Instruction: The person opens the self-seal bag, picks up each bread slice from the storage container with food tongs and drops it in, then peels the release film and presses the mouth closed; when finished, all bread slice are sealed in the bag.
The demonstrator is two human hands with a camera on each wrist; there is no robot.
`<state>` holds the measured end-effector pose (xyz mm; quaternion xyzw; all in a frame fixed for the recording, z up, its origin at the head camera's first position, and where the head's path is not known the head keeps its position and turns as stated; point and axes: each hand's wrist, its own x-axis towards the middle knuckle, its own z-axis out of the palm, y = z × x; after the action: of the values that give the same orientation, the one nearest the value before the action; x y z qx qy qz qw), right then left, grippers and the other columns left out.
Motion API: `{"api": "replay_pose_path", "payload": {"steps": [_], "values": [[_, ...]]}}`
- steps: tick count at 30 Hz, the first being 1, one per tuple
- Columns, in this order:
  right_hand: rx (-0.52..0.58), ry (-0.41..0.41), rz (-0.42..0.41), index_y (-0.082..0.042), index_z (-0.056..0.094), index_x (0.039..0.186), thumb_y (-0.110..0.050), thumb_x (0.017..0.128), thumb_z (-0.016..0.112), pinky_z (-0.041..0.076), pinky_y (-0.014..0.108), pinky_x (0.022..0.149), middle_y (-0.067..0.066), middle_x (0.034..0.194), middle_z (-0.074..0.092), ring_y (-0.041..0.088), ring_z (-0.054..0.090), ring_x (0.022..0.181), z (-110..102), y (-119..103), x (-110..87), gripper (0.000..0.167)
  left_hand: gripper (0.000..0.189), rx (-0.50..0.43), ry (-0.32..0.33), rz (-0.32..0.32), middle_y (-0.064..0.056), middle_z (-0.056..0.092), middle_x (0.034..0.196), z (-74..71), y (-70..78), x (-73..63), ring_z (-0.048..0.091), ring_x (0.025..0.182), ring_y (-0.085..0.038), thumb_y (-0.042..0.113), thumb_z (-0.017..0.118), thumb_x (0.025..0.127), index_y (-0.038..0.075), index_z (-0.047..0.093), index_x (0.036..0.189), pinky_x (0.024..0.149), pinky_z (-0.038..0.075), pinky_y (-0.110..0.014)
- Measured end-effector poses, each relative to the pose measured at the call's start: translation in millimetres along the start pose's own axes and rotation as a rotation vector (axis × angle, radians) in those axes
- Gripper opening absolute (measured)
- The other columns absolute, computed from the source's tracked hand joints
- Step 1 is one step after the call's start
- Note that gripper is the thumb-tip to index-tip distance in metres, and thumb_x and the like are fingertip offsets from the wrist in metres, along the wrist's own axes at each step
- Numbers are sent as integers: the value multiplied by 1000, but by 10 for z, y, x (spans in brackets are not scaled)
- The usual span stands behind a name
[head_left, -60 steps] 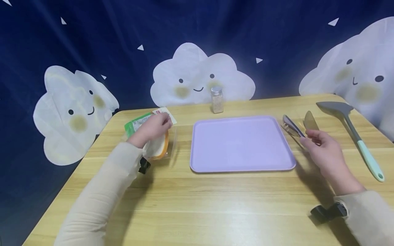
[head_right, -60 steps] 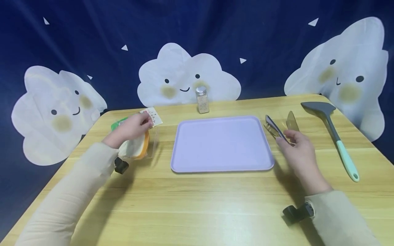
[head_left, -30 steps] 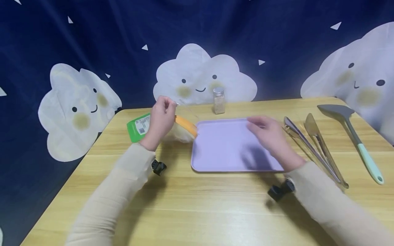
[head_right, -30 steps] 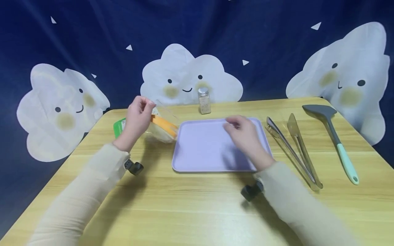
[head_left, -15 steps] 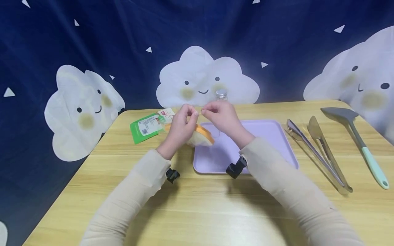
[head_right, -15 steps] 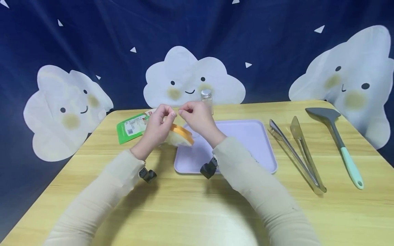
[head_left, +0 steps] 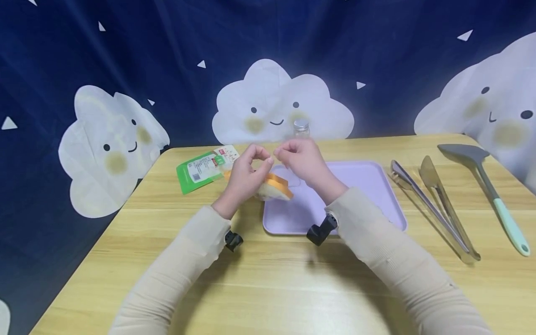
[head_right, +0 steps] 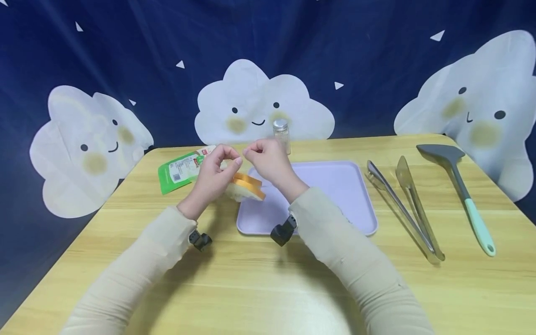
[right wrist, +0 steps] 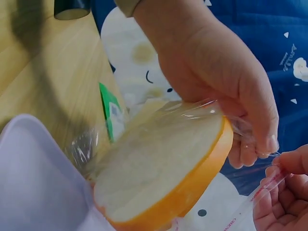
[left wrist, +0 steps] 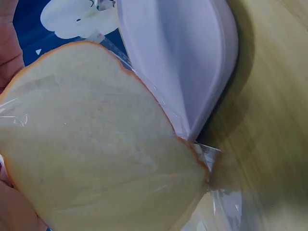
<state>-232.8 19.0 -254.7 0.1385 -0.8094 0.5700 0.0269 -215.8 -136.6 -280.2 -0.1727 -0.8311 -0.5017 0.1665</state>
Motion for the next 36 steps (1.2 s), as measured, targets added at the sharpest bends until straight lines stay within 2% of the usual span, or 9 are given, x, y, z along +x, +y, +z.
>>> {"api": "replay_pose_path", "payload": {"steps": [6, 10, 12, 15, 18, 20, 22, 27, 36], "values": [[35, -15, 36, 4, 66, 87, -11, 87, 58, 40, 23, 56, 1, 61, 52, 17, 48, 66, 20, -32, -15, 17, 16, -36, 0, 30, -14, 62, 101, -42, -41, -24, 55, 101, -23, 13, 51, 94, -1, 59, 96, 95, 42, -39], [29, -22, 59, 4, 66, 88, -12, 88, 58, 41, 24, 59, 3, 63, 52, 18, 50, 69, 8, -36, -23, 18, 16, -15, -6, 31, -15, 64, 101, -50, -56, -23, 56, 102, -23, 13, 55, 93, -2, 61, 95, 96, 42, -39], [-19, -29, 45, 1, 67, 89, -14, 88, 58, 43, 25, 61, 4, 67, 56, 18, 52, 71, -7, -24, -22, 17, 15, -7, 2, 30, -15, 64, 99, -50, -53, -19, 57, 102, -23, 13, 56, 92, -1, 62, 92, 96, 42, -37], [-158, -29, -70, -2, 68, 87, -14, 86, 58, 45, 26, 63, 6, 74, 62, 18, 54, 72, -39, -13, -16, 15, 14, 9, 15, 65, -15, 64, 94, -46, -50, -12, 57, 98, -23, 12, 57, 92, -1, 61, 88, 95, 42, -37], [-320, -2, -243, -4, 68, 79, -10, 81, 57, 45, 27, 63, 7, 77, 64, 18, 54, 71, -65, -12, -8, 12, 12, 36, 17, 118, -15, 64, 92, -34, -39, -9, 58, 95, -24, 9, 56, 92, -2, 60, 88, 94, 43, -37], [-381, 23, -335, -4, 65, 72, -7, 76, 55, 44, 27, 61, 7, 72, 62, 19, 53, 69, -69, -11, -2, 10, 11, 64, 13, 156, -15, 64, 91, -23, -25, -10, 58, 93, -24, 7, 56, 92, -2, 59, 88, 91, 44, -37], [-423, 47, -394, -5, 62, 68, -6, 73, 54, 43, 27, 60, 6, 69, 60, 19, 53, 66, -68, -6, 2, 9, 10, 91, 11, 187, -15, 64, 90, -15, 2, -11, 58, 92, -24, 7, 55, 92, -2, 58, 88, 88, 45, -37], [-425, 102, -462, -5, 60, 66, -7, 71, 53, 41, 27, 57, 6, 66, 59, 19, 51, 62, -71, 27, -1, 9, 9, 139, 5, 236, -13, 63, 88, -13, 63, -1, 56, 88, -24, 7, 54, 92, -1, 57, 87, 83, 45, -35], [-318, 122, -538, -4, 62, 65, -4, 70, 54, 36, 26, 56, 7, 64, 55, 18, 47, 62, -90, 146, -39, 9, 8, 142, -29, 214, -12, 63, 90, -41, 123, -34, 56, 91, -23, 6, 55, 90, 1, 57, 85, 85, 43, -35]]}}
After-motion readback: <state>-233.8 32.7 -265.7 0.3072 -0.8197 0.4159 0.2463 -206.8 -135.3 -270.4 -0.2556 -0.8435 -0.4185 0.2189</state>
